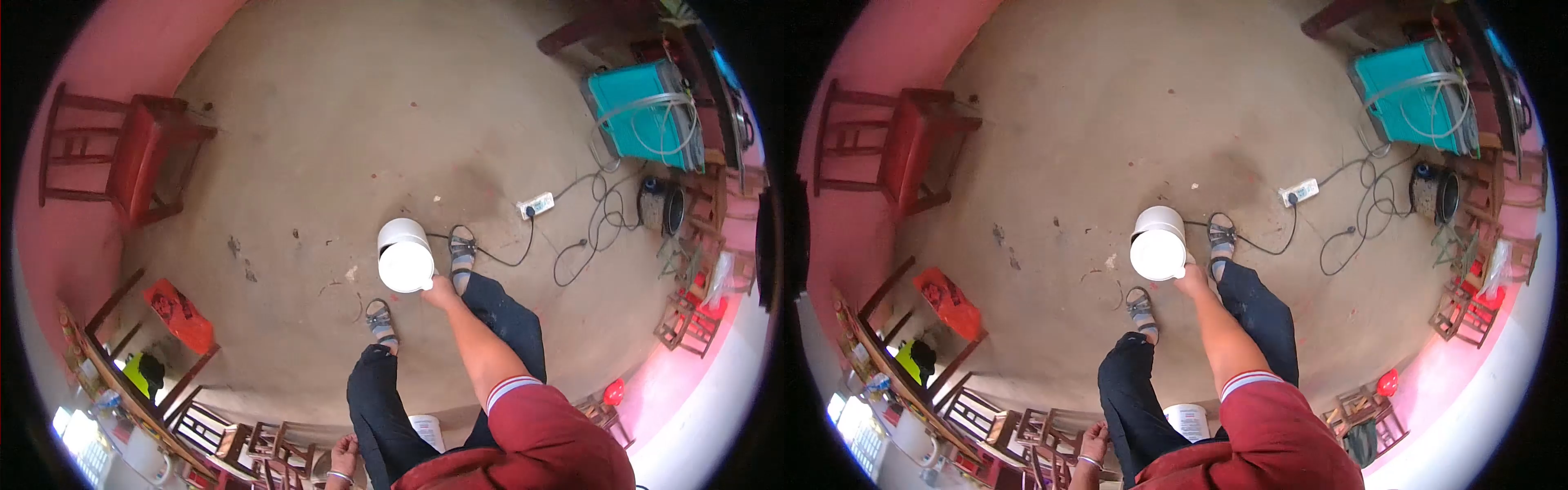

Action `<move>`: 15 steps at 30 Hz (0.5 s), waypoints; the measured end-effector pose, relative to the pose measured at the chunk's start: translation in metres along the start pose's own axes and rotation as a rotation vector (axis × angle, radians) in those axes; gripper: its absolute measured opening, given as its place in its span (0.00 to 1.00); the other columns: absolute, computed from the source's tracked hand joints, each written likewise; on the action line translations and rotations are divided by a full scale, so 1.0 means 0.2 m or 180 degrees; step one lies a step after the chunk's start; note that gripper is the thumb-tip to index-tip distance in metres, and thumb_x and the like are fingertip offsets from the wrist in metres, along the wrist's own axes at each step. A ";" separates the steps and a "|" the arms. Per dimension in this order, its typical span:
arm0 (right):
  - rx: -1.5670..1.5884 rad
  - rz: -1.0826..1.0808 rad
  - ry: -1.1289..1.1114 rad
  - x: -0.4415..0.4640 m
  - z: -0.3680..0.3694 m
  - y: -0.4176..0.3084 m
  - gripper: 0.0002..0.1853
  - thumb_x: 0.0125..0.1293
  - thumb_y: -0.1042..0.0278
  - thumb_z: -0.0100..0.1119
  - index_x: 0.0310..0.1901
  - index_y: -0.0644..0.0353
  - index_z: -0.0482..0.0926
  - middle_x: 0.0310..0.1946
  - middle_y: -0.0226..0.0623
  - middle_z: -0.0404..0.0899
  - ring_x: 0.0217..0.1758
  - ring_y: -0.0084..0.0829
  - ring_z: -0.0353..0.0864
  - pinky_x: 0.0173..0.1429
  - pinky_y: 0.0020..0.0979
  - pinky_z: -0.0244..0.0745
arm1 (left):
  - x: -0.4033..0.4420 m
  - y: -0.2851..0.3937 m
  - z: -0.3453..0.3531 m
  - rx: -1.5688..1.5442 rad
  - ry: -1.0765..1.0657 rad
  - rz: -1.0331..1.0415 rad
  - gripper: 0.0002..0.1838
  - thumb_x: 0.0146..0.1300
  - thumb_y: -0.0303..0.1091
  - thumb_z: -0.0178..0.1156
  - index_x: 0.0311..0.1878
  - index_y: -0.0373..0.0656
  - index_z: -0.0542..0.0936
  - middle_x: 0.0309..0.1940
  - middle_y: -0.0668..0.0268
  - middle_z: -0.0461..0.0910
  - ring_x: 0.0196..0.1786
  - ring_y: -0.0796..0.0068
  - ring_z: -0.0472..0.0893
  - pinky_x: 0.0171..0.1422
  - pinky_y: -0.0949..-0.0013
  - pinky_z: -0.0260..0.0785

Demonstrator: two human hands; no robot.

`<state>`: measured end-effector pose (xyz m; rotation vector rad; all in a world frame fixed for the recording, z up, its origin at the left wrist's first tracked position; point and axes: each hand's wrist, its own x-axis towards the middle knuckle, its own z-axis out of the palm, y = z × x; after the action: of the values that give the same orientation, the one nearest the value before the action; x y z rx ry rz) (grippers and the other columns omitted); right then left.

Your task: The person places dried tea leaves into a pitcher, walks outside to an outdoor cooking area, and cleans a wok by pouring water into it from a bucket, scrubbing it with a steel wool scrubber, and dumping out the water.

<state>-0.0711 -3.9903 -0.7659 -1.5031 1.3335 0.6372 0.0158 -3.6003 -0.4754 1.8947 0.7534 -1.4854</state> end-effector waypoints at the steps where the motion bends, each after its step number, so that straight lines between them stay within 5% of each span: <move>1: -0.0039 -0.0041 -0.0021 0.00 -0.01 -0.02 0.18 0.45 0.65 0.61 0.40 0.61 0.79 0.37 0.50 0.79 0.44 0.45 0.79 0.48 0.38 0.73 | -0.02 0.00 0.03 0.0099 0.0033 -0.0080 0.09 0.64 0.35 0.55 0.41 0.41 0.78 0.31 0.72 0.78 0.32 0.83 0.73 0.37 0.76 0.66; 15: -0.0663 -0.0772 -0.0027 -0.34 -0.23 -0.18 0.16 0.48 0.67 0.57 0.41 0.59 0.77 0.36 0.51 0.78 0.43 0.48 0.78 0.47 0.41 0.73 | -0.19 -0.18 0.12 -0.0512 0.0015 -0.0111 0.09 0.64 0.31 0.53 0.43 0.37 0.76 0.32 0.65 0.78 0.35 0.75 0.78 0.42 0.70 0.74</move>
<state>-0.0652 -4.0053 -0.6776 -1.7954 1.0811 0.6393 -0.0351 -3.5968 -0.4462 1.7736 0.8849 -1.3978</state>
